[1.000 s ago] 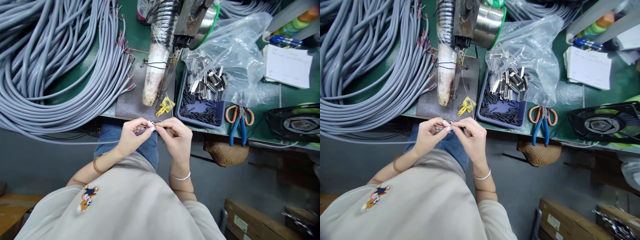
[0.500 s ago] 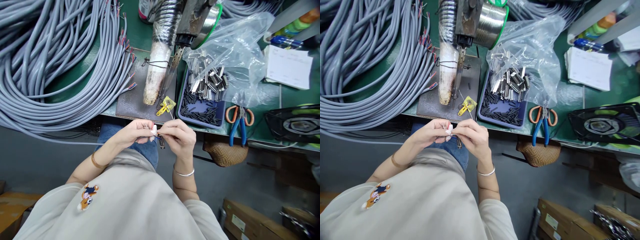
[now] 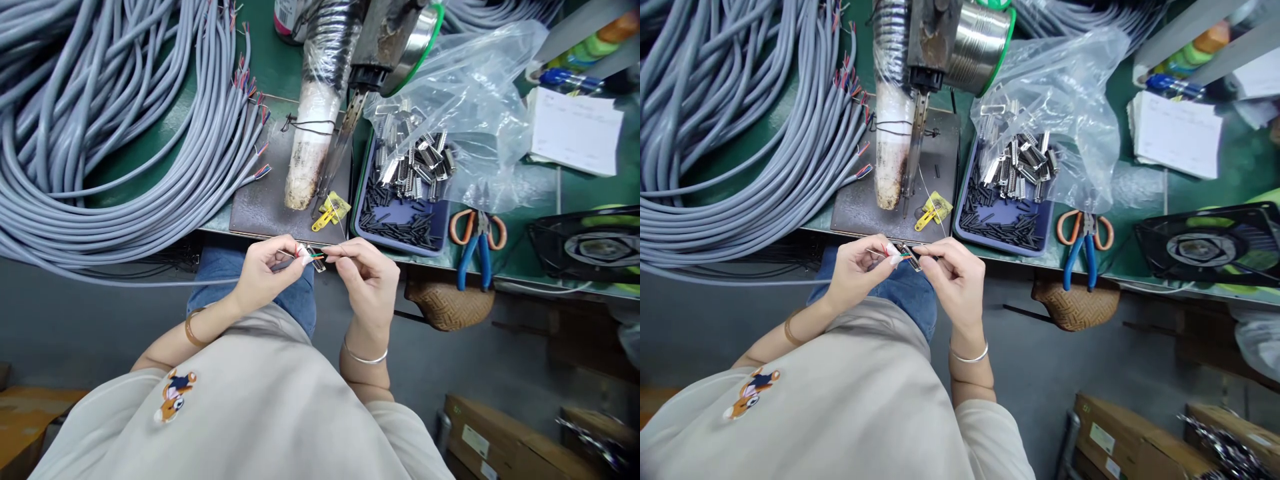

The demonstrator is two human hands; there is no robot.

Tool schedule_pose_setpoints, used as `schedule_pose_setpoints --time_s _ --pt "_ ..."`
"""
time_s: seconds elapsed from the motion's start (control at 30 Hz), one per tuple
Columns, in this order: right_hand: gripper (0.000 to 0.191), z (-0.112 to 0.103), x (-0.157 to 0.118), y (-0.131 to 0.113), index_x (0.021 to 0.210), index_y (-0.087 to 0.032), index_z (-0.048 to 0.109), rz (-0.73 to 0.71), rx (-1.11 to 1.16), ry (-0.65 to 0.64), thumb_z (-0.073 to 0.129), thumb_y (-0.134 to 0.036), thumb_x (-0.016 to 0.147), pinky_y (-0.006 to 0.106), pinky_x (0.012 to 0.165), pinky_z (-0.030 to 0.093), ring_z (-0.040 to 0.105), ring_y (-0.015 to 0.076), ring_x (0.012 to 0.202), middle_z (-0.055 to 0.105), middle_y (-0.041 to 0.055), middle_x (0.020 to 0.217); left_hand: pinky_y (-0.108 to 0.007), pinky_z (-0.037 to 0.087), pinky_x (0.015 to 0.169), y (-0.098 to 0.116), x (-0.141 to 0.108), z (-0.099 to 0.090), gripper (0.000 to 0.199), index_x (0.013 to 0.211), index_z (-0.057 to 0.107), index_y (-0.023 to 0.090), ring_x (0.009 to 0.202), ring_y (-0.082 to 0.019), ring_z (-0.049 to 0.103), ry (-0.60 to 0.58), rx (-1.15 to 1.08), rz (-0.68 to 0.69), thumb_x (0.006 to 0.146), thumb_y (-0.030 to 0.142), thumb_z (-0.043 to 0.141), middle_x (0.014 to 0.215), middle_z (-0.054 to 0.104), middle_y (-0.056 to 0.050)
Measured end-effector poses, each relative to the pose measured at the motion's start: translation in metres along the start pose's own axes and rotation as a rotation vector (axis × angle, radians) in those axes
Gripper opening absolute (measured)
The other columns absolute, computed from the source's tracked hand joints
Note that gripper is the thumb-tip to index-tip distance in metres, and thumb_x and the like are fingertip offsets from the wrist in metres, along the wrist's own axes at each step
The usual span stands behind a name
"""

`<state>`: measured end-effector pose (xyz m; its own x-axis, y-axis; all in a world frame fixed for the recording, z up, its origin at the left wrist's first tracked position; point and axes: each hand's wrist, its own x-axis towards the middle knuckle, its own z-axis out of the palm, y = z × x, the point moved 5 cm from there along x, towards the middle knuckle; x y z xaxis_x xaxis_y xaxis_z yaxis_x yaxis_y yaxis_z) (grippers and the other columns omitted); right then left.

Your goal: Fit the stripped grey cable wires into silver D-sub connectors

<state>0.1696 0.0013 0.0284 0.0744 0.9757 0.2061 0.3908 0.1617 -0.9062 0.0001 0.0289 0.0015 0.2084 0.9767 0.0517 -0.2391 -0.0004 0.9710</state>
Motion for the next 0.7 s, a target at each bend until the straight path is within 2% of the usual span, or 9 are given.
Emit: schedule_pose_setpoints --time_s 0.1,0.17,0.27,0.33,0.4,0.5,0.53,0.63,0.7 --pt "0.016 0.006 0.0 -0.006 0.089 -0.022 0.076 -0.017 -0.047 -0.058 0.069 -0.035 0.096 0.027 0.046 0.029 0.034 0.007 0.048 0.068 0.0004 0.08 -0.016 0.047 0.056 0.004 -0.003 0.002 0.013 0.075 0.067 0.015 0.06 -0.008 0.058 -0.008 0.133 0.154 0.085 0.02 0.072 0.071 0.065 -0.001" --pt "0.015 0.01 0.001 -0.012 0.083 -0.021 0.071 -0.09 -0.118 -0.069 0.067 -0.027 0.097 0.026 0.048 0.032 0.039 0.0076 0.051 0.067 -0.0002 0.078 -0.016 0.044 0.053 0.004 -0.006 0.003 0.013 0.075 0.066 0.016 0.058 -0.007 0.055 0.008 0.191 0.186 0.086 0.021 0.071 0.071 0.064 -0.001" --pt "0.013 0.015 0.0 -0.022 0.084 -0.022 0.067 -0.26 -0.262 -0.083 0.065 -0.019 0.097 0.024 0.055 0.041 0.055 0.0097 0.063 0.068 -0.0002 0.078 -0.017 0.043 0.052 -0.001 -0.008 0.002 0.018 0.076 0.065 0.016 0.058 -0.007 0.053 0.071 0.171 0.119 0.088 0.028 0.073 0.072 0.063 -0.001" --pt "0.012 0.014 -0.004 -0.026 0.085 -0.022 0.066 -0.329 -0.305 -0.074 0.066 -0.016 0.095 0.024 0.055 0.042 0.058 0.0097 0.063 0.069 -0.0006 0.077 -0.016 0.044 0.053 -0.006 -0.006 -0.001 0.023 0.078 0.064 0.016 0.059 -0.007 0.054 0.082 0.054 0.032 0.087 0.034 0.075 0.073 0.062 0.0" --pt "0.013 0.005 -0.009 -0.026 0.083 -0.022 0.067 -0.318 -0.259 -0.004 0.066 -0.016 0.094 0.024 0.05 0.038 0.054 0.009 0.056 0.068 -0.002 0.072 -0.016 0.04 0.047 -0.011 -0.001 -0.005 0.028 0.079 0.062 0.017 0.053 -0.005 0.049 0.021 -0.129 -0.079 0.085 0.039 0.079 0.071 0.059 0.001" --pt "0.014 -0.013 -0.016 -0.024 0.082 -0.023 0.071 -0.282 -0.107 0.164 0.066 -0.026 0.095 0.026 0.044 0.032 0.047 0.0096 0.046 0.059 -0.0043 0.059 -0.017 0.029 0.036 -0.02 0.006 -0.012 0.042 0.071 0.054 0.019 0.041 -0.003 0.038 -0.17 -0.416 -0.225 0.078 0.045 0.085 0.066 0.053 0.004" --pt "0.013 -0.017 -0.018 -0.024 0.085 -0.023 0.073 -0.277 -0.06 0.218 0.067 -0.03 0.095 0.026 0.042 0.03 0.045 0.0097 0.044 0.056 -0.0048 0.057 -0.018 0.028 0.033 -0.021 0.008 -0.016 0.048 0.066 0.049 0.02 0.038 -0.003 0.036 -0.214 -0.486 -0.236 0.075 0.048 0.087 0.063 0.05 0.004" --pt "0.011 -0.023 -0.021 -0.024 0.1 -0.024 0.074 -0.246 0.063 0.385 0.07 -0.032 0.094 0.025 0.039 0.032 0.047 0.0095 0.04 0.056 -0.0059 0.057 -0.02 0.026 0.03 -0.027 0.009 -0.028 0.063 0.059 0.037 0.02 0.035 -0.004 0.032 -0.234 -0.576 -0.223 0.067 0.054 0.09 0.055 0.039 0.006" --pt "0.017 -0.02 -0.021 -0.024 0.109 -0.025 0.072 -0.213 0.12 0.426 0.072 -0.027 0.093 0.024 0.04 0.037 0.053 0.0099 0.041 0.063 -0.0059 0.06 -0.021 0.026 0.029 -0.031 0.006 -0.031 0.065 0.059 0.036 0.021 0.035 -0.004 0.031 -0.232 -0.593 -0.239 0.064 0.056 0.09 0.053 0.037 0.006"
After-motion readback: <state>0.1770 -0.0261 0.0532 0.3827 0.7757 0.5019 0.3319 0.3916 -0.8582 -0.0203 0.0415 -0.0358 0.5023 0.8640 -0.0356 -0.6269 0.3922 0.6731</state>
